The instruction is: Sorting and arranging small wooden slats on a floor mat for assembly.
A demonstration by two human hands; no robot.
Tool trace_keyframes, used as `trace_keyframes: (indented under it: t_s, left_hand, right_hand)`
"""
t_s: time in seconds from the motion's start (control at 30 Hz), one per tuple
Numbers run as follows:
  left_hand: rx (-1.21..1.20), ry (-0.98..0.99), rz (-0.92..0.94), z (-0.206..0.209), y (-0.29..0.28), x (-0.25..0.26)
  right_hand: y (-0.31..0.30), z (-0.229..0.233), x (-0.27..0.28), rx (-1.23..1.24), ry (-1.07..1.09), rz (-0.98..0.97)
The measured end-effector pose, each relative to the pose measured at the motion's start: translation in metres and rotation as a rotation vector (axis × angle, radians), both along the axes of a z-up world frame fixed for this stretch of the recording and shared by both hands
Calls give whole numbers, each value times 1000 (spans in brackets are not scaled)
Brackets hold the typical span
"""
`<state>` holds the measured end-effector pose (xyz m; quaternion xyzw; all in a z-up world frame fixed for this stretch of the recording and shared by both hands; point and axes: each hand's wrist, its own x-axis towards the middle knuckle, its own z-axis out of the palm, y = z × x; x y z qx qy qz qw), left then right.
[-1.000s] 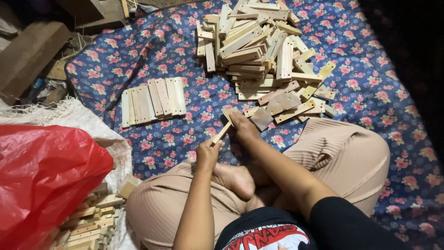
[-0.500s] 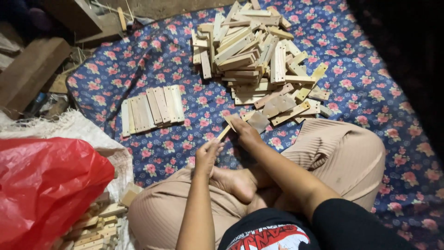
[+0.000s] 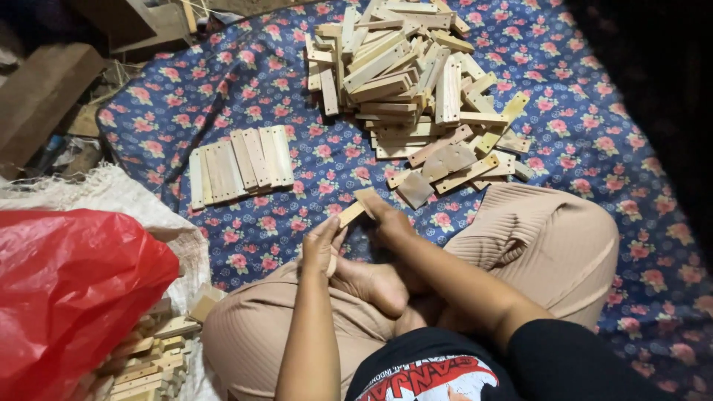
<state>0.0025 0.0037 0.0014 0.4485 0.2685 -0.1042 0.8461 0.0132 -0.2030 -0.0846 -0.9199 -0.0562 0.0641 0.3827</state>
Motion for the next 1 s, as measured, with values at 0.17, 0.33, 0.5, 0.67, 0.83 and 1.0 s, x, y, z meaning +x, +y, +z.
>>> trace_keyframes:
  t_s: [0.17,0.33,0.5,0.67,0.83,1.0]
  left_hand:
    - [-19,-5,20,18,-8,-4]
    - [4,-2,7,8,-9,-10]
    - [-16,10,41,-3,-7,-2]
    - [7,9,30,7,-11,2]
    - [34,2,81,0,-1,-1]
    - [32,11,75,-4,-5,0]
  right_hand:
    - [47,152,-26,523,346,-284]
    - [34,21,-20,380,-393,185]
    - [-6,-67,20,-106,-47,40]
    - [51,75,-24,119,-266,64]
    - [23,16,-2,149,-443,87]
    - [29,15,2,19,7,2]
